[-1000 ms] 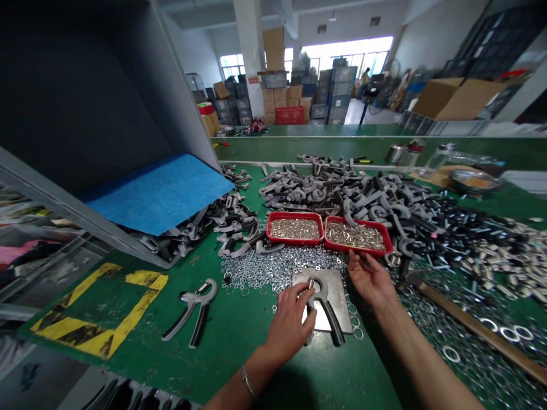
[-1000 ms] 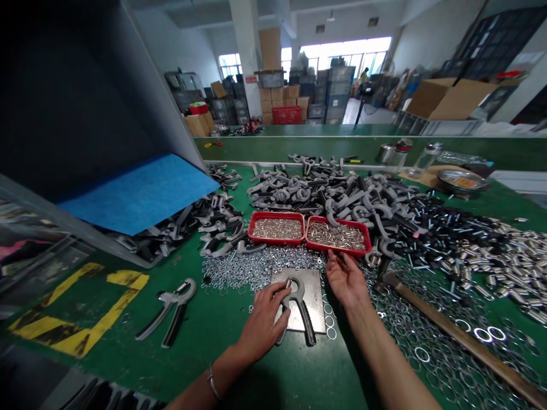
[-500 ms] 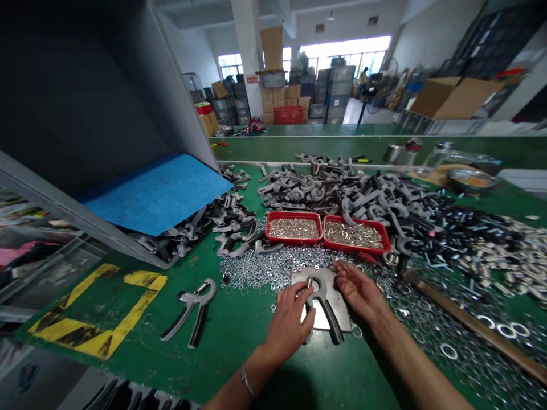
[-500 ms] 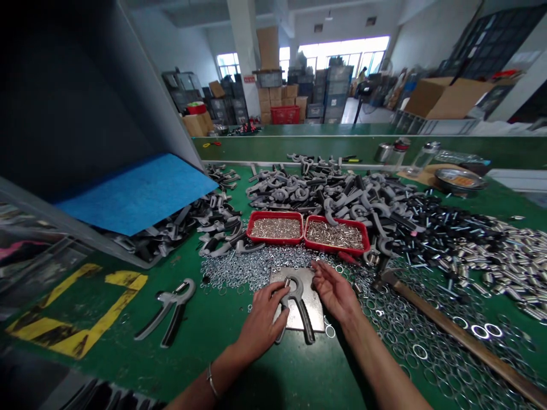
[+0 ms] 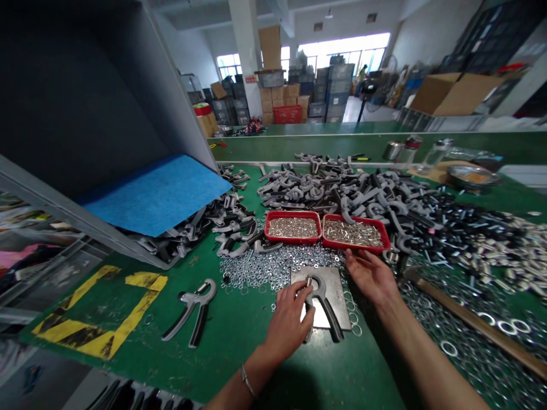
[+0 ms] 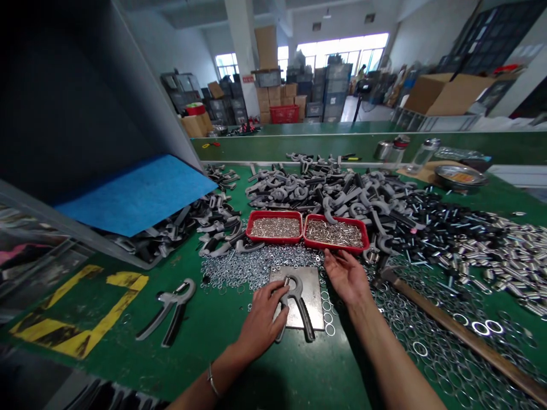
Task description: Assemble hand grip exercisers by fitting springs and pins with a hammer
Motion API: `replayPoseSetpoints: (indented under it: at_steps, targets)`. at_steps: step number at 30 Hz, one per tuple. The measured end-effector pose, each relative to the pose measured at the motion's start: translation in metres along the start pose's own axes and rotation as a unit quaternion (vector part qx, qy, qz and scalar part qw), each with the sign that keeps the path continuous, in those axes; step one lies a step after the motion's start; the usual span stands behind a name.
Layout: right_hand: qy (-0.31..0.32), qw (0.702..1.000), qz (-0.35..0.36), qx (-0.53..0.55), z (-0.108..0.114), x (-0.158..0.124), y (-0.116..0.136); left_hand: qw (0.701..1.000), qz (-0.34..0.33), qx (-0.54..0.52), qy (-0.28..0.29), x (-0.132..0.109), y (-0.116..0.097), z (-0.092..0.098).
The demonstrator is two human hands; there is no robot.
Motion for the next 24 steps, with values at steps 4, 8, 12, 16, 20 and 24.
replayPoseSetpoints:
  at_steps: [4, 8, 12, 16, 20, 24]
  targets:
    - [0.008, 1.000, 0.004, 0.004, -0.003, -0.002, 0.000, 1.000, 0.003, -0.005, 0.003, 0.000, -0.001, 0.001]
    - [0.019, 1.000, -0.003, 0.004, -0.005, -0.004, -0.002, 1.000, 0.002, -0.007, 0.004, 0.001, -0.001, 0.001]
    - [0.030, 1.000, -0.007, -0.004, -0.007, -0.004, 0.003, 1.000, 0.004, -0.008, 0.002, 0.001, 0.000, 0.001]
    - [0.043, 0.999, -0.002, -0.027, -0.008, -0.003, 0.009, 1.000, 0.004, -0.006, 0.000, 0.000, 0.001, 0.000]
    - [0.072, 0.995, -0.004, -0.074, -0.007, -0.018, -0.005, 1.000, 0.003, -0.005, 0.000, 0.001, 0.000, 0.001]
    - [0.116, 0.985, -0.013, -0.128, -0.006, -0.048, -0.040, 1.000, 0.006, -0.006, 0.004, 0.001, 0.000, 0.001]
Point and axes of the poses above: each hand's wrist, its own x-axis towards the middle knuckle, its own z-axis out of the back of the hand, y = z × x, the point moved 8 cm from there along x, towards the middle knuckle, and after that the axes turned 13 degrees about -y, right-handed, at the moved point
